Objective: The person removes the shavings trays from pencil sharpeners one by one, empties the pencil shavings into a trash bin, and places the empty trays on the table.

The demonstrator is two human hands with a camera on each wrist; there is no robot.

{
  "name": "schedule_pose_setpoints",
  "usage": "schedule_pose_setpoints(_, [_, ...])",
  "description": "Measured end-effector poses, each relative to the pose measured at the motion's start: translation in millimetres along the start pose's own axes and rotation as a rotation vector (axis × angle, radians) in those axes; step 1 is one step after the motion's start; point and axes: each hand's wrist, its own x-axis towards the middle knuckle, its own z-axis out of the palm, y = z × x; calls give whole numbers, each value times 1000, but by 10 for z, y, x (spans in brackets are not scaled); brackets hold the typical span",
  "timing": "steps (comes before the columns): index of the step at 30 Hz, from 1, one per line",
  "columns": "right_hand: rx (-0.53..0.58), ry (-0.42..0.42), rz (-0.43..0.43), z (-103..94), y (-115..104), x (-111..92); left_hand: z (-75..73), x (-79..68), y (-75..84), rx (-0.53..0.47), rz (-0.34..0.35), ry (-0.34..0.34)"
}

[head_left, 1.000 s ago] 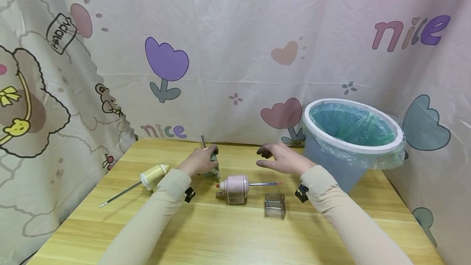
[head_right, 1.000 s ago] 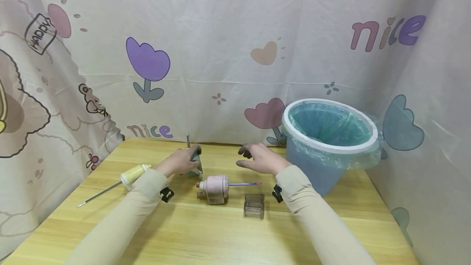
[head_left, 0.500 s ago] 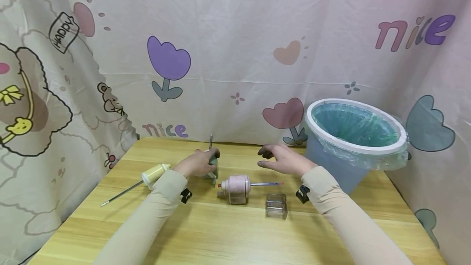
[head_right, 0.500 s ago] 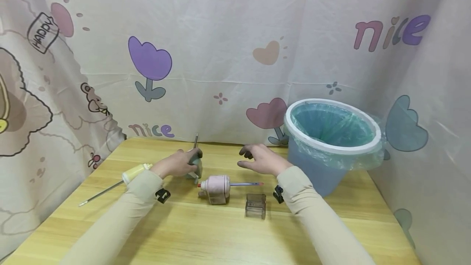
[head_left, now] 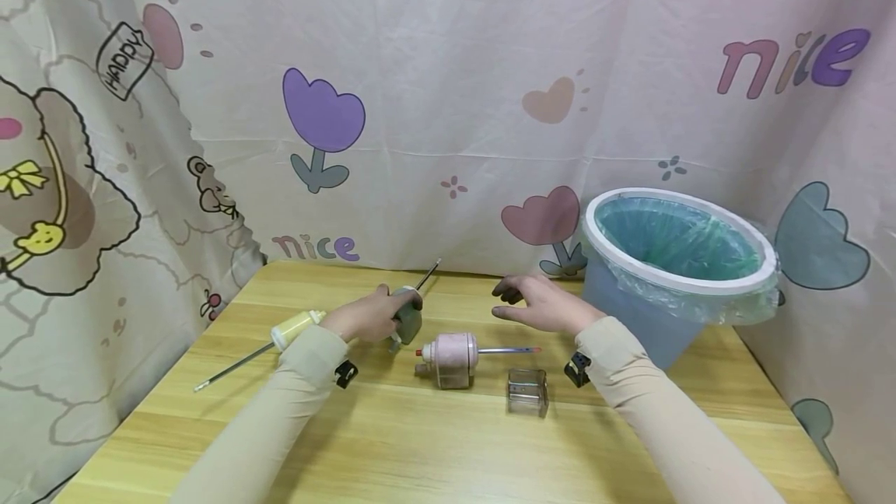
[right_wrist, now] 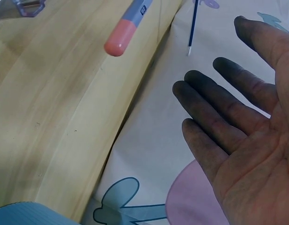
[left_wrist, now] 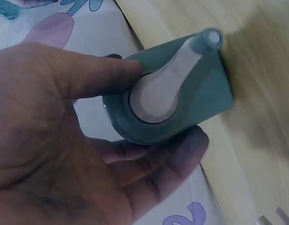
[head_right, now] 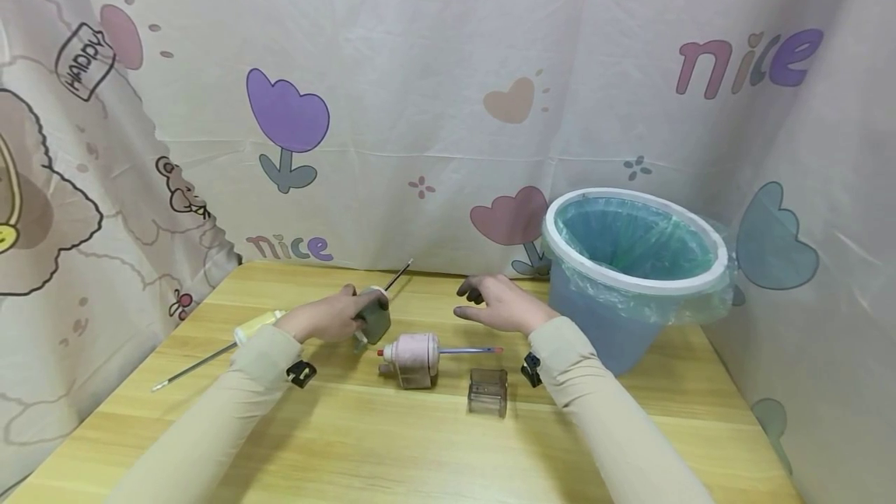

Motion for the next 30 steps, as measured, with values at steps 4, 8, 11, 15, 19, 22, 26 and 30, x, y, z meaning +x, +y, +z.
schedule_pose_setpoints(4, [-3, 2, 3, -1, -5, -1, 18, 3, -36, -18, 16, 6])
schedule_pose_setpoints(8, [-7, 2, 10, -1, 0, -3, 48, 13, -65, -35, 26, 25])
schedule_pose_setpoints(11, [-3, -2, 14, 2, 10, -5, 65, 16, -80, -39, 47, 47])
schedule_pose_setpoints(15, [8, -1, 20, 1, 22, -11, 76, 18, -99, -20, 72, 93])
schedule_pose_setpoints(19, [6, 7, 17, 4, 32, -15, 88, 53, -118, 26, 82, 184])
schedule_pose_setpoints(22, [1, 11, 9, 1, 37, -24, 103, 103, -120, 30, 78, 248])
schedule_pose_setpoints(26, [2, 14, 9, -14, 37, -46, 124, 158, -101, -9, -1, 324])
schedule_pose_setpoints(30, [6, 22, 16, -22, 49, -75, 147, 185, -81, -40, -127, 368])
